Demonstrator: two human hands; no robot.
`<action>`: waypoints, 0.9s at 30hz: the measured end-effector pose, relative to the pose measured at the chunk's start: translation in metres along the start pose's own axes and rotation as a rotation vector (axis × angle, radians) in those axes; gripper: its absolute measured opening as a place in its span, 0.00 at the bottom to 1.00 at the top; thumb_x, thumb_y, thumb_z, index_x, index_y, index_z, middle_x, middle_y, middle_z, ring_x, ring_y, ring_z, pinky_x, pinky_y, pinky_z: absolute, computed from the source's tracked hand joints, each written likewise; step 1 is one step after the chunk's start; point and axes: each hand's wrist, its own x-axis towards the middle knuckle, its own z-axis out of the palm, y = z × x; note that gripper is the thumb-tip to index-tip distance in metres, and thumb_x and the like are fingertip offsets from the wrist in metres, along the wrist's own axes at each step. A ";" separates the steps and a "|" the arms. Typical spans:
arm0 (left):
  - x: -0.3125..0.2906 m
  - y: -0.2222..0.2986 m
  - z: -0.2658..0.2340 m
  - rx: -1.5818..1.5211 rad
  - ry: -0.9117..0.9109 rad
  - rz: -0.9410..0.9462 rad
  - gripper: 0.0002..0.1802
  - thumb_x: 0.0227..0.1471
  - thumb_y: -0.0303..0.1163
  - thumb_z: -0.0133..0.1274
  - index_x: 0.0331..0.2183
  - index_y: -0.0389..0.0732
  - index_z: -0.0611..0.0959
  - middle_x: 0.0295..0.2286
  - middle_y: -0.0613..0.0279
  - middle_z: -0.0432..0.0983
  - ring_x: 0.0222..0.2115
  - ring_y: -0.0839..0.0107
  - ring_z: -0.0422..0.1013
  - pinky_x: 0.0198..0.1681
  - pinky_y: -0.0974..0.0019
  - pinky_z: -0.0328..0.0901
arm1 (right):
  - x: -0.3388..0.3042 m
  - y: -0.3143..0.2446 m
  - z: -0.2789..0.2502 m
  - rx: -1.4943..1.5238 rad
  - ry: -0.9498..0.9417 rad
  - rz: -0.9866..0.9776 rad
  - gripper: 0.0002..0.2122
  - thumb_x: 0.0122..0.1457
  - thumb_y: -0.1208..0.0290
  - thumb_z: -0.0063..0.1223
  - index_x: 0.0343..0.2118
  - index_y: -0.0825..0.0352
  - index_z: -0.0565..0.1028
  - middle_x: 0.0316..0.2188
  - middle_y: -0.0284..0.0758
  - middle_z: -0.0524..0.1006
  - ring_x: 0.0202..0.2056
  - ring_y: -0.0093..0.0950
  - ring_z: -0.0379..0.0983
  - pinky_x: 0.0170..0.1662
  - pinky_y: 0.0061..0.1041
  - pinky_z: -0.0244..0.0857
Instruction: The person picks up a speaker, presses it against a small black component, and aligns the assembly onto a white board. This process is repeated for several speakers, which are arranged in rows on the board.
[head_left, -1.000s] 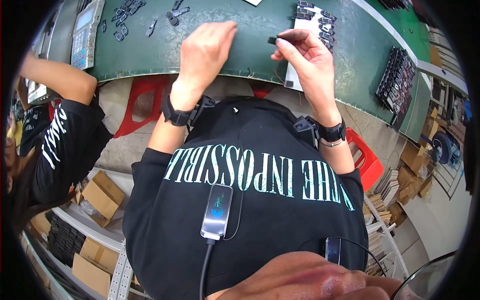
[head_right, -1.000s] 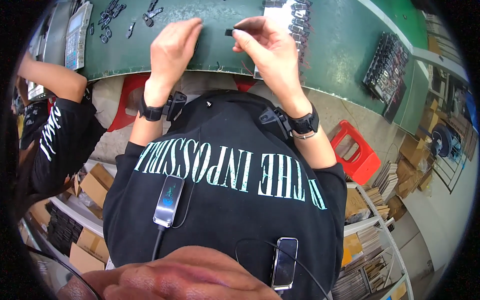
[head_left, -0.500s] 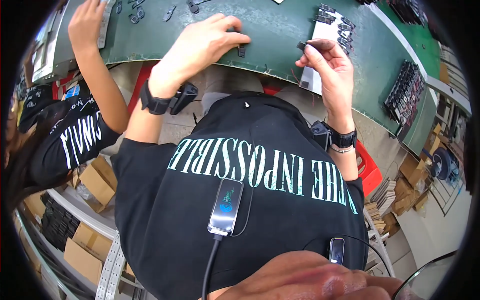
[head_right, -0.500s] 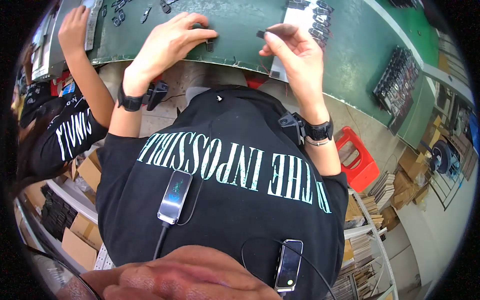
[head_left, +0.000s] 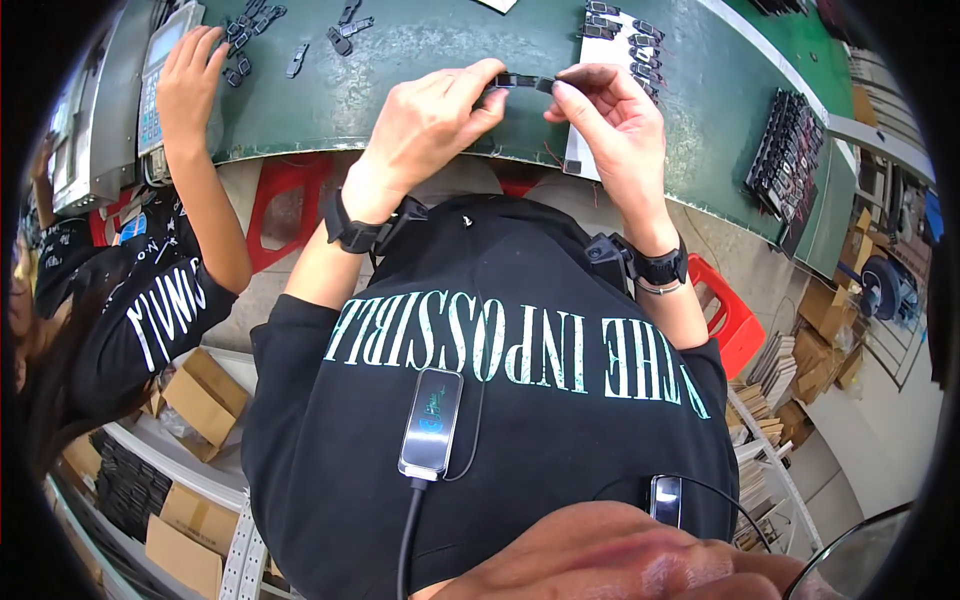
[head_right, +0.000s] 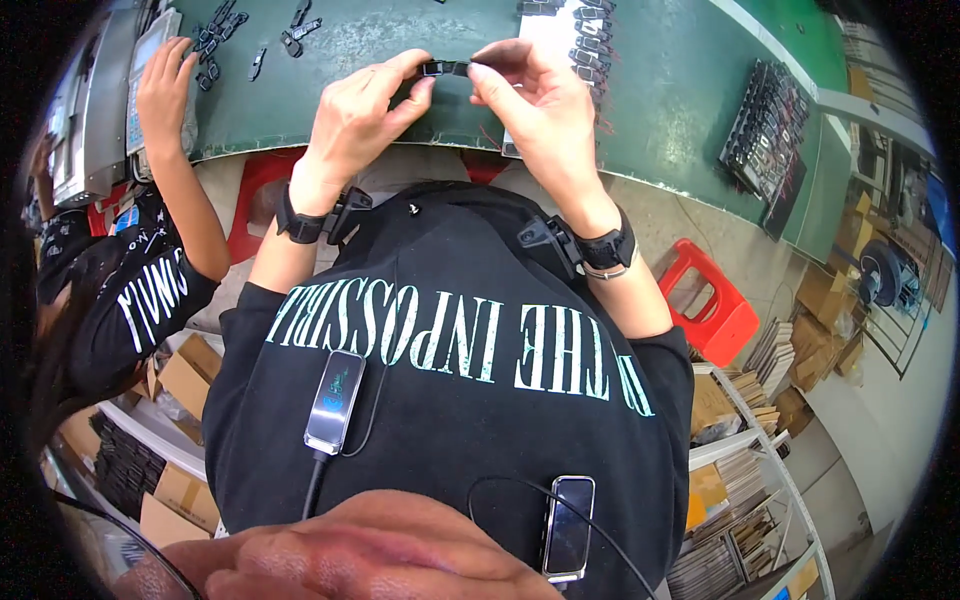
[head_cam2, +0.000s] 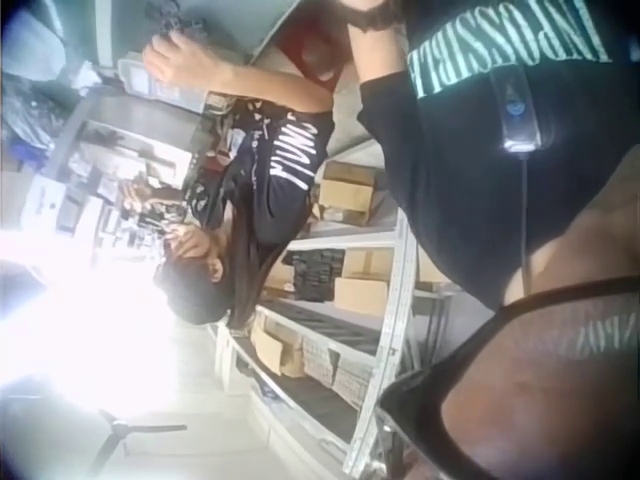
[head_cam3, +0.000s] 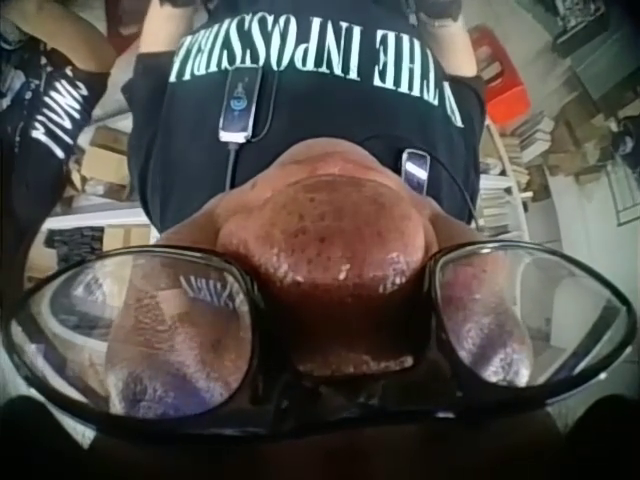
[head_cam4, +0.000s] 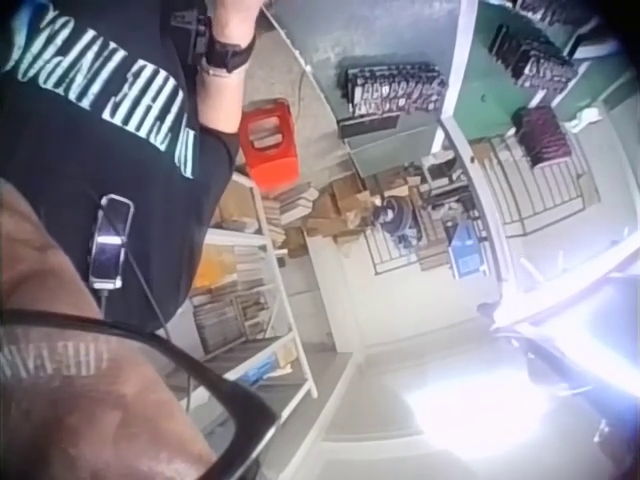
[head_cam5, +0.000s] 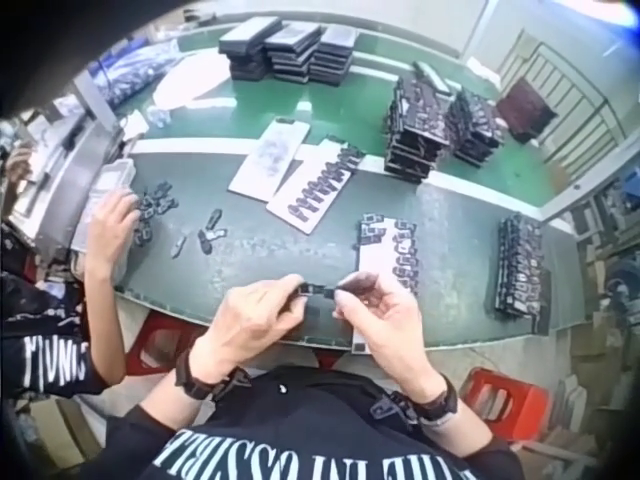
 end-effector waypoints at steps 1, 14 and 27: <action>0.001 0.005 0.000 -0.024 0.004 -0.036 0.13 0.50 0.30 0.63 0.40 0.43 0.81 0.25 0.62 0.80 0.26 0.65 0.78 0.29 0.66 0.73 | 0.000 -0.001 0.001 -0.084 0.000 -0.017 0.09 0.63 0.76 0.60 0.45 0.72 0.76 0.37 0.33 0.80 0.37 0.21 0.78 0.45 0.21 0.74; -0.004 0.031 0.009 -0.858 0.016 -0.758 0.13 0.57 0.27 0.61 0.45 0.36 0.85 0.34 0.60 0.86 0.35 0.79 0.80 0.41 0.73 0.75 | 0.004 0.009 0.000 -0.351 0.044 -0.026 0.07 0.62 0.76 0.61 0.42 0.69 0.79 0.35 0.27 0.80 0.32 0.16 0.76 0.38 0.18 0.72; 0.003 0.035 0.006 -0.951 -0.091 -0.852 0.13 0.58 0.27 0.59 0.45 0.33 0.85 0.36 0.59 0.85 0.38 0.77 0.80 0.44 0.74 0.74 | 0.001 0.009 0.000 -0.421 0.072 -0.090 0.06 0.60 0.76 0.62 0.40 0.66 0.81 0.32 0.25 0.80 0.31 0.13 0.74 0.38 0.16 0.69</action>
